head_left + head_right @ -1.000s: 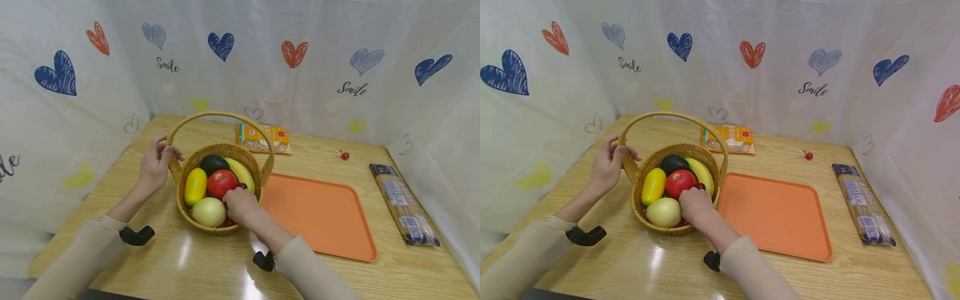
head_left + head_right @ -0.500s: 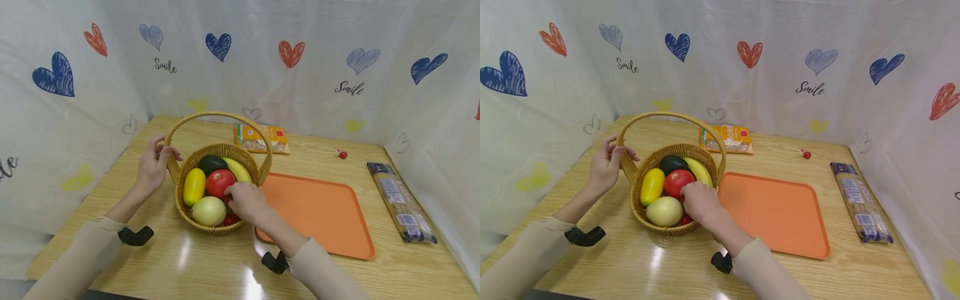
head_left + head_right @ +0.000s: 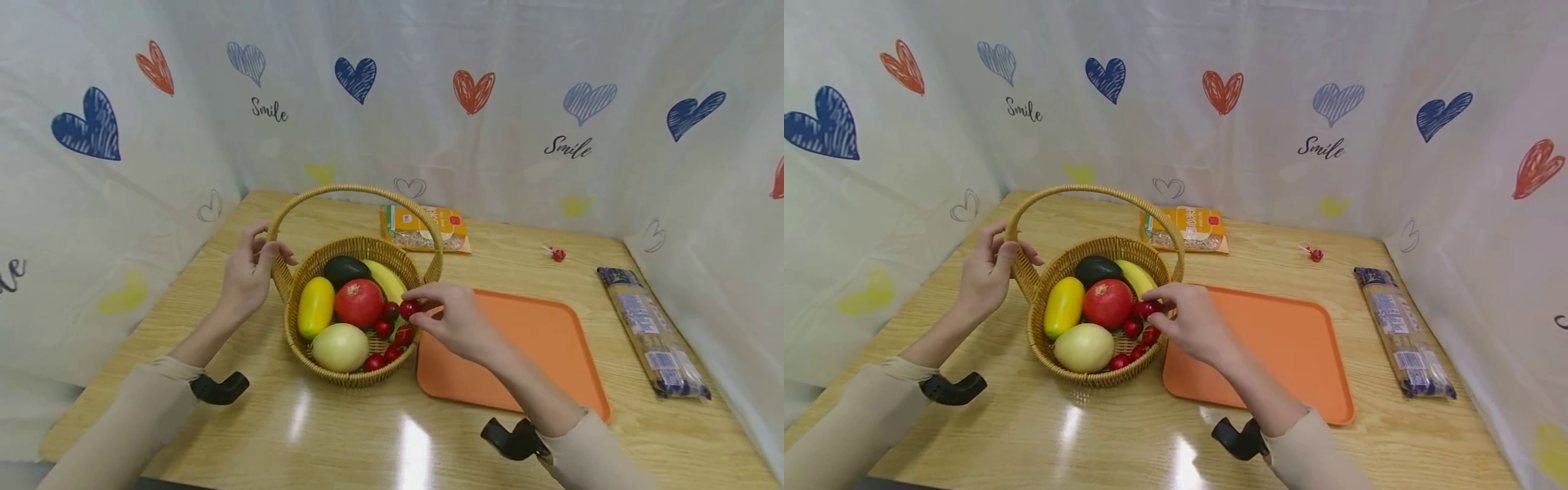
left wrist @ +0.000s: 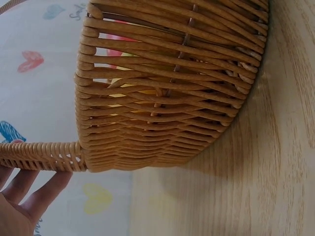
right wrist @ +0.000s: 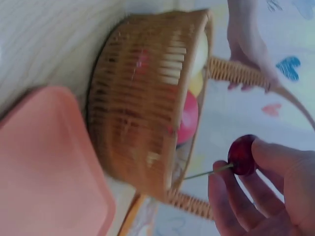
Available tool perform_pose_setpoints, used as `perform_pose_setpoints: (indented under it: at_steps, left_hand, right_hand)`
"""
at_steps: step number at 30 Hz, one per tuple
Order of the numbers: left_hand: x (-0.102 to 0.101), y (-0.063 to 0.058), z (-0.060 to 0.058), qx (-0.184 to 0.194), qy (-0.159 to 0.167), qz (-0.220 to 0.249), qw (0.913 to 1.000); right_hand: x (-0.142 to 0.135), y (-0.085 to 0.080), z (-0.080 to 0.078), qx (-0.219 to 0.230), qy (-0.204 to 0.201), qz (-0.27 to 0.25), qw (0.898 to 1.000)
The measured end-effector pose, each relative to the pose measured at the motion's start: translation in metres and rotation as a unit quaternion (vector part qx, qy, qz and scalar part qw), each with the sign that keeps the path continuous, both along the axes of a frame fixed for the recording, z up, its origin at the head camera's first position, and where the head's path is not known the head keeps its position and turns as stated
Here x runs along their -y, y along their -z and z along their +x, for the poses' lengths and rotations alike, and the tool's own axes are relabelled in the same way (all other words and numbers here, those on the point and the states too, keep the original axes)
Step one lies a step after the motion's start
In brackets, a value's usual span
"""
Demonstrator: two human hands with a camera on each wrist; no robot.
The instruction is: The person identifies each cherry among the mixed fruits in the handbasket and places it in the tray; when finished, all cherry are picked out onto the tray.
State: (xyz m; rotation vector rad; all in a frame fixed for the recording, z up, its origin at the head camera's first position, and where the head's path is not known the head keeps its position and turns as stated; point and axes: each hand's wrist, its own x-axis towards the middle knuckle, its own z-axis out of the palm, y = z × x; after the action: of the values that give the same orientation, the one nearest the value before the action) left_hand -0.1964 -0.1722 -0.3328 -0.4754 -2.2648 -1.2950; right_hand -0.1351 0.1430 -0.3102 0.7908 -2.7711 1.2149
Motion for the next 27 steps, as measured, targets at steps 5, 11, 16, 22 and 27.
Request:
perform_pose_setpoints:
  at_steps: [5, 11, 16, 22, 27]
  left_hand:
    - [0.007, 0.012, -0.009, -0.003, 0.001, 0.001, 1.0000]
    - [0.007, 0.009, -0.007, 0.004, -0.002, 0.001, 1.0000]
    - [-0.002, -0.005, 0.005, 0.003, 0.005, -0.001, 1.0000]
    - [-0.008, -0.019, 0.014, -0.003, 0.006, 0.001, 1.0000]
    - [-0.008, -0.019, 0.016, 0.007, 0.006, -0.002, 1.0000]
  right_hand:
    - [-0.033, 0.003, -0.008, 0.033, 0.021, 0.010, 0.999]
    - [-0.070, 0.021, -0.025, 0.053, 0.101, 0.031, 0.993]
    - [-0.091, 0.032, -0.032, 0.049, 0.157, 0.036, 0.986]
    - [-0.091, 0.035, -0.036, 0.042, 0.169, 0.044, 0.984]
    - [-0.082, 0.046, -0.040, 0.022, 0.155, 0.051, 0.986]
